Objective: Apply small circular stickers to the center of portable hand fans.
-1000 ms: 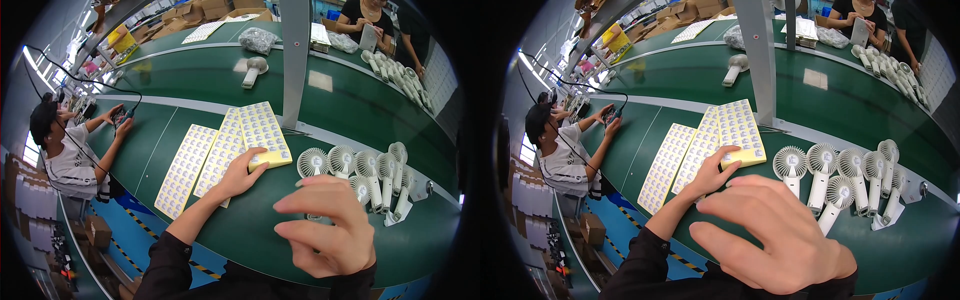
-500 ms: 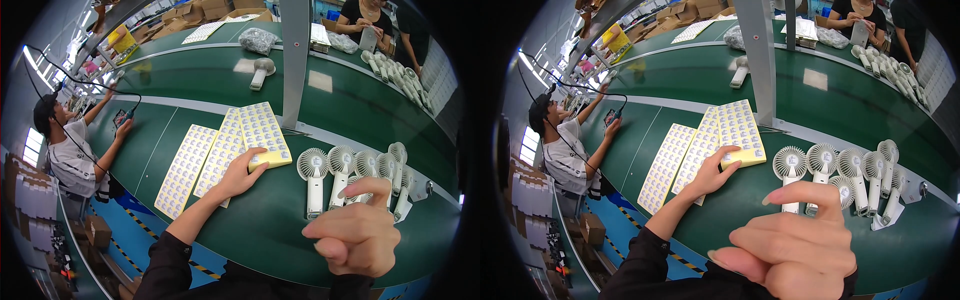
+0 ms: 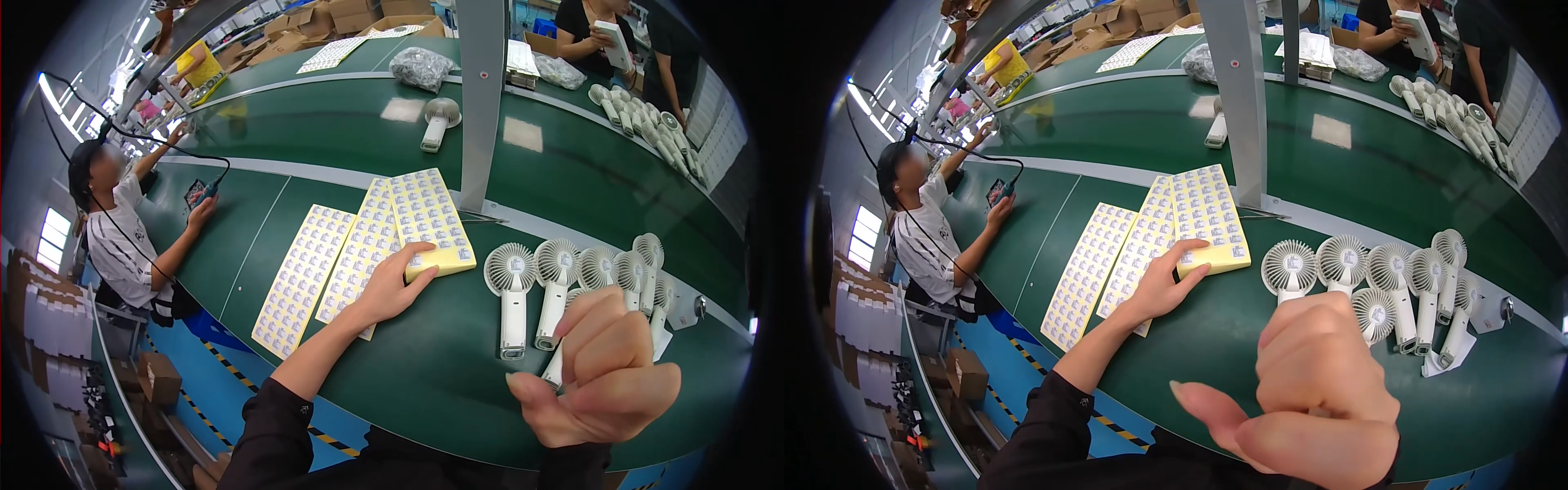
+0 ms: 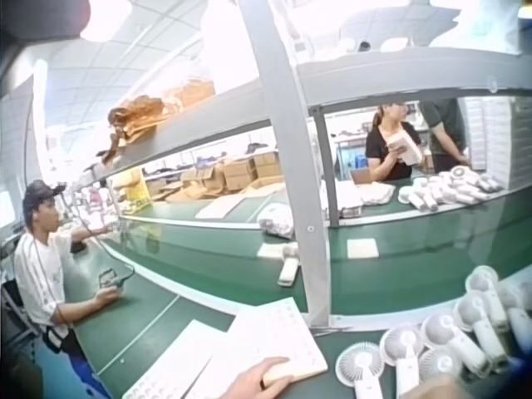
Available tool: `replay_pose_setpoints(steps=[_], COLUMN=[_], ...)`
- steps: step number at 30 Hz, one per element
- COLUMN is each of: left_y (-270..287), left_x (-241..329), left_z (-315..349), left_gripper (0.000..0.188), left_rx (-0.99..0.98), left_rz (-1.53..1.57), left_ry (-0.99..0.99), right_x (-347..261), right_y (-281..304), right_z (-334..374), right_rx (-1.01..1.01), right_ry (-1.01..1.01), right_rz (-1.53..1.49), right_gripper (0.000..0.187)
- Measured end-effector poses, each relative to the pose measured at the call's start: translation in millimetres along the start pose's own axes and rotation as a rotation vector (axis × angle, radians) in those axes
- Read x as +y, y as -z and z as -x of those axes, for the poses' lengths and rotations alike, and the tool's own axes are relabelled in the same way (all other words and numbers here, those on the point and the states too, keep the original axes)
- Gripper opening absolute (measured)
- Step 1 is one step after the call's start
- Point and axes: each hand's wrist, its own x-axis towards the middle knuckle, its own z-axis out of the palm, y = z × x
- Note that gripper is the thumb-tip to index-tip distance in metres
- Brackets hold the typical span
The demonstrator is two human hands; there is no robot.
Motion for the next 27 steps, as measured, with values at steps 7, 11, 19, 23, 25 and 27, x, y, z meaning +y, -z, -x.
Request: replay_pose_setpoints(steps=[7, 11, 19, 23, 25, 27], left_y=[0, 0, -3, -5, -6, -6], left_x=[0, 0, -7, -10, -11, -10], left_z=[-1, 0, 0, 0, 0, 1], left_gripper=[0.040, 0.041, 0.040, 0.040, 0.040, 0.038], left_rx=[0.008, 0.001, 0.023, 0.035, 0.045, 0.049], left_rz=[0.001, 0.010, -0.002, 0.015, 0.043, 0.058], left_ry=[-0.033, -0.009, -0.067, -0.046, -0.055, -0.063], right_x=[-4, 6, 23, 54, 93, 141], right_y=[-7, -5, 1, 4, 4, 2], right_z=[4, 8, 6, -3, -12, -19], right_rx=[0.121, 0.221, 0.331, 0.294, 0.323, 0.333], right_ry=[-0.012, -0.031, -0.114, -0.514, -0.583, -0.634], right_rz=[0.012, -0.167, 0.065, -0.211, -0.168, -0.032], right_gripper=[0.042, 0.038, 0.031, 0.031, 0.022, 0.021])
